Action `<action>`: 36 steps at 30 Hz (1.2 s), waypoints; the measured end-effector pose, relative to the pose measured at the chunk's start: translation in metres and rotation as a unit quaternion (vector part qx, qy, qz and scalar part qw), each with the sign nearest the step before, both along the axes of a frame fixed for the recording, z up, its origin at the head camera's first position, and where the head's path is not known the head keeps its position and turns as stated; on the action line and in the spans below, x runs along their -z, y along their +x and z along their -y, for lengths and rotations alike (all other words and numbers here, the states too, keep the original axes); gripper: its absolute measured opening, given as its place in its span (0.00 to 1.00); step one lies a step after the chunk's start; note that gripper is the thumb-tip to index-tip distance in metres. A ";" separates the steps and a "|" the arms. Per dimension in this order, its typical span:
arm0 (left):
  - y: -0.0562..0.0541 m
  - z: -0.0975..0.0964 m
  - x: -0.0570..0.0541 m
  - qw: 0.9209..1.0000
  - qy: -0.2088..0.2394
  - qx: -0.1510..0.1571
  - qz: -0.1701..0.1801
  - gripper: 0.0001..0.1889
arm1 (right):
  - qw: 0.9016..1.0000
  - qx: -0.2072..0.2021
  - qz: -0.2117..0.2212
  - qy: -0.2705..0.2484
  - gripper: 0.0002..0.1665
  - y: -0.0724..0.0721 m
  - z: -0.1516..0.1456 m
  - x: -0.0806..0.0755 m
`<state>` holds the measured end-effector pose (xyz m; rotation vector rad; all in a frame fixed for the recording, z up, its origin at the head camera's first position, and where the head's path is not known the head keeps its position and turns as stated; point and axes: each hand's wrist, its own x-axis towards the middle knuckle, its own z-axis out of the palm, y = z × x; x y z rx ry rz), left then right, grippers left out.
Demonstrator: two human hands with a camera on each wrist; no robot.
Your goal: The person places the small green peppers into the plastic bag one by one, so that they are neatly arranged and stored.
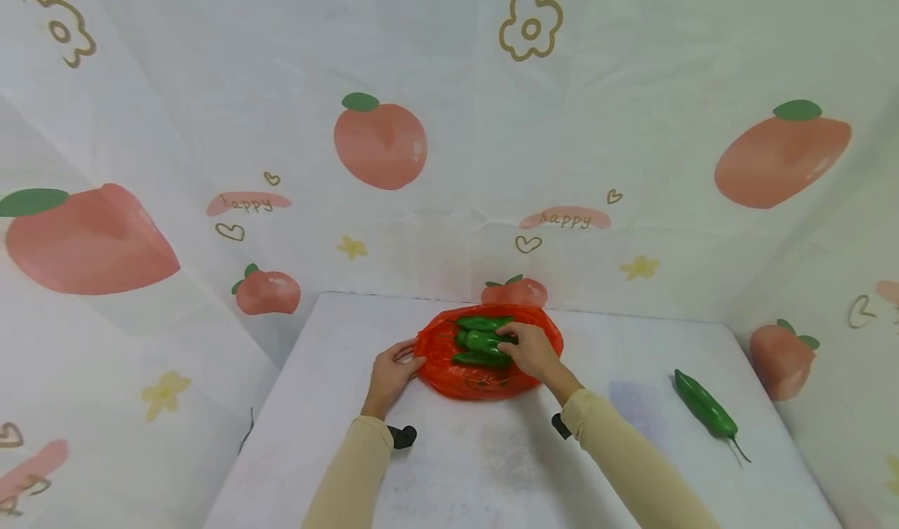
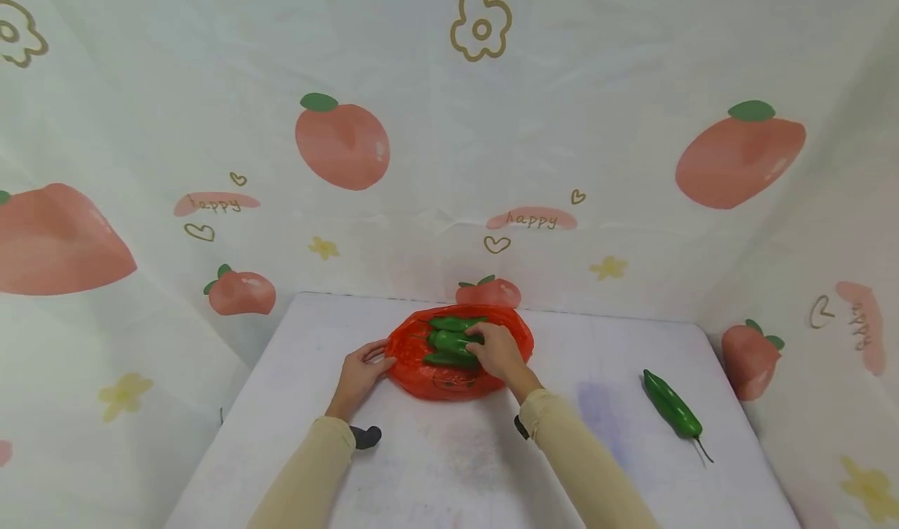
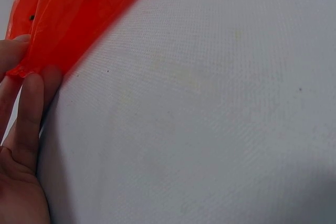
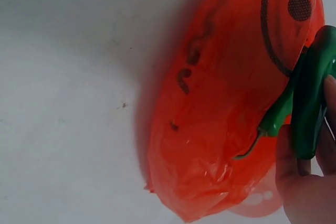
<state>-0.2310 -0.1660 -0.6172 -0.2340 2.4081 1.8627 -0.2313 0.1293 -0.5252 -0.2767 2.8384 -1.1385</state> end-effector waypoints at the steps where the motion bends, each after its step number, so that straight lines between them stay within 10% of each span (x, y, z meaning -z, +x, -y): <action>1: 0.000 -0.001 0.000 1.000 -0.003 0.000 0.000 0.24 | 1.000 0.000 0.000 0.000 0.16 -0.001 0.001 0.001; 36: 0.002 -0.002 -0.004 1.000 -0.005 -0.001 0.001 0.24 | 0.999 0.026 0.048 -0.005 0.16 -0.016 0.027 0.016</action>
